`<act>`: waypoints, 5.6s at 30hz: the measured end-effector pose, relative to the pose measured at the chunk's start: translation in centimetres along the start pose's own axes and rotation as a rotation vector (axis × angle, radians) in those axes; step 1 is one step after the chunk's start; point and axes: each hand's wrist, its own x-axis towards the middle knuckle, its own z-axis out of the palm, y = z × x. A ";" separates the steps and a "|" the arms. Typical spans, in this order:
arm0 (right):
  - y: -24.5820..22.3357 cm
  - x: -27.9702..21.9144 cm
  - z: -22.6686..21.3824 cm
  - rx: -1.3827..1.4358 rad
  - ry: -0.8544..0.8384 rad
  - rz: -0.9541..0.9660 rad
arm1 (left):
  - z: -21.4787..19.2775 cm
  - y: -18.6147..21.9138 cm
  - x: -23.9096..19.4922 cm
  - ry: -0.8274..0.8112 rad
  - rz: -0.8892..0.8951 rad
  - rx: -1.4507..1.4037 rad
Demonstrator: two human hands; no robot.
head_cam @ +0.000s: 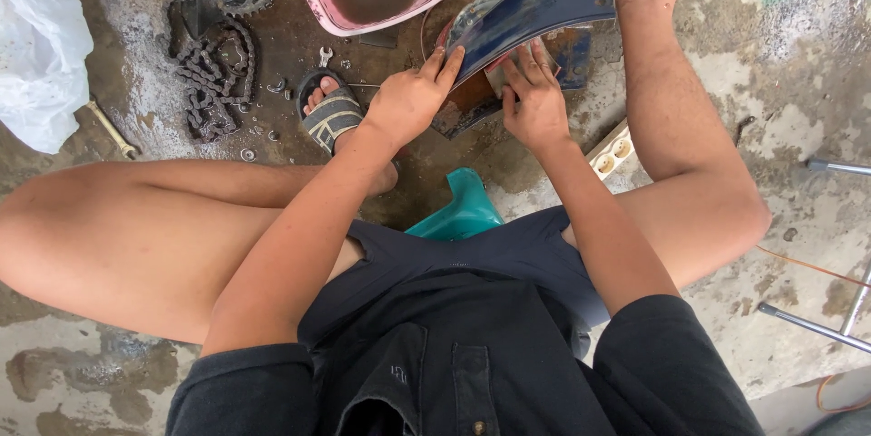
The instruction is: Sanding a motorcycle side panel with sandpaper and water to prepare the surface for finishing.
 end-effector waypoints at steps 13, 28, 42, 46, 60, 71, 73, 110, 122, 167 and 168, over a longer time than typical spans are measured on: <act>-5.5 4.6 -7.4 -0.295 -0.773 0.214 | 1.8 0.2 0.9 -0.177 -0.033 -0.132; -4.5 3.2 -7.9 -0.096 -0.539 0.302 | 1.2 3.1 0.8 0.101 -0.027 0.243; -1.9 0.9 -4.4 -0.276 -0.129 0.252 | -1.0 3.5 -0.3 0.139 -0.030 0.105; -2.9 0.4 -1.4 -0.235 -0.321 0.449 | -1.6 3.9 0.2 0.201 0.003 0.203; -6.1 2.9 -3.1 -0.327 -0.653 0.432 | -0.9 2.8 0.6 0.109 -0.006 0.189; -8.0 6.0 -9.9 -0.213 -0.672 0.440 | 2.6 2.0 0.8 0.165 -0.044 0.302; -8.9 5.1 -8.6 -0.235 -0.771 0.574 | 1.5 2.1 0.3 0.237 0.010 0.384; -7.7 4.8 -6.8 -0.047 -0.559 0.291 | 0.0 -2.8 0.8 0.248 -0.024 -0.083; -6.9 4.5 -6.2 -0.139 -0.573 0.253 | -2.8 -2.4 1.9 0.176 -0.018 -0.023; -5.9 4.4 -6.0 -0.116 -0.414 0.191 | -1.9 -3.8 2.6 0.511 0.054 -0.053; -6.1 4.6 -5.1 0.006 -0.292 0.044 | -2.8 -4.3 3.4 0.554 0.053 -0.021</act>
